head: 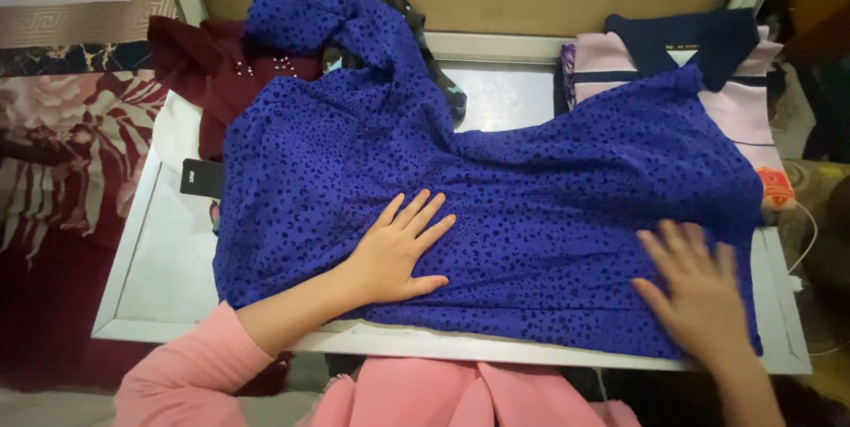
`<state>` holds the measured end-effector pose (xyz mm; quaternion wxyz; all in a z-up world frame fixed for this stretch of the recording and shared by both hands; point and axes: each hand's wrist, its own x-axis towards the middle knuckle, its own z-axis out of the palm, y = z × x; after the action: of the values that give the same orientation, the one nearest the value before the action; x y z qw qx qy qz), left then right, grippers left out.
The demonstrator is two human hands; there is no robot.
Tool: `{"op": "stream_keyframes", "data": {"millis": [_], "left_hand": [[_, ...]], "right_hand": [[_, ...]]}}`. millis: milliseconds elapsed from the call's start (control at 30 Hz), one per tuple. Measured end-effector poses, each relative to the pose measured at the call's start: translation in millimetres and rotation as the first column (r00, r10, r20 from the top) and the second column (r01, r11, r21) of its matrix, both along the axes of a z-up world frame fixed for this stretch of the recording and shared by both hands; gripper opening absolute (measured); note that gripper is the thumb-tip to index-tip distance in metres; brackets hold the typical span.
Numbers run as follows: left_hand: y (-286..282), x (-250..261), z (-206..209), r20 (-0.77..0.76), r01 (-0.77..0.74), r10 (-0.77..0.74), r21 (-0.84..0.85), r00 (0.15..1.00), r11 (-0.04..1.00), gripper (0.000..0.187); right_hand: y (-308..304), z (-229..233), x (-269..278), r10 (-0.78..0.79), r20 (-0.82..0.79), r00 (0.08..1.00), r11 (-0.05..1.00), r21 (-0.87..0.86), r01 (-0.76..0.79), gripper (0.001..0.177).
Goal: Folding a blue patterned shirt and organizing it among other clothing items on a flat surface.
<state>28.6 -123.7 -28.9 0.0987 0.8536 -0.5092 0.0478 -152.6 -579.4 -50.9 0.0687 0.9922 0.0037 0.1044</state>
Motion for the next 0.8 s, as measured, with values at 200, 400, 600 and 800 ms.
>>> {"op": "stream_keyframes", "data": {"millis": [200,400,600,800], "left_hand": [[-0.8,0.7,-1.5,0.003,0.003,-0.003,-0.003,1.0,1.0,0.092],[-11.3,-11.3,25.7,0.022,0.006,-0.003,-0.136,1.0,0.991,0.063],[-20.2,-33.1,10.9,0.091,0.073,-0.075,0.032,0.993,0.997,0.085],[-2.2,-11.3,6.0,-0.082,0.222,-0.228,-0.076,0.97,0.972,0.078]], "right_hand": [[-14.3,0.7,-5.5,0.011,-0.006,1.0,0.998,0.055,-0.011,0.073],[96.0,53.0,46.6,0.344,0.09,0.935,0.931,0.093,-0.352,0.083],[183.6,50.3,90.9,0.692,-0.005,0.722,0.722,-0.004,-0.692,0.098],[194.7,44.1,115.6,0.772,-0.147,0.619,0.621,0.384,-0.683,0.088]]}}
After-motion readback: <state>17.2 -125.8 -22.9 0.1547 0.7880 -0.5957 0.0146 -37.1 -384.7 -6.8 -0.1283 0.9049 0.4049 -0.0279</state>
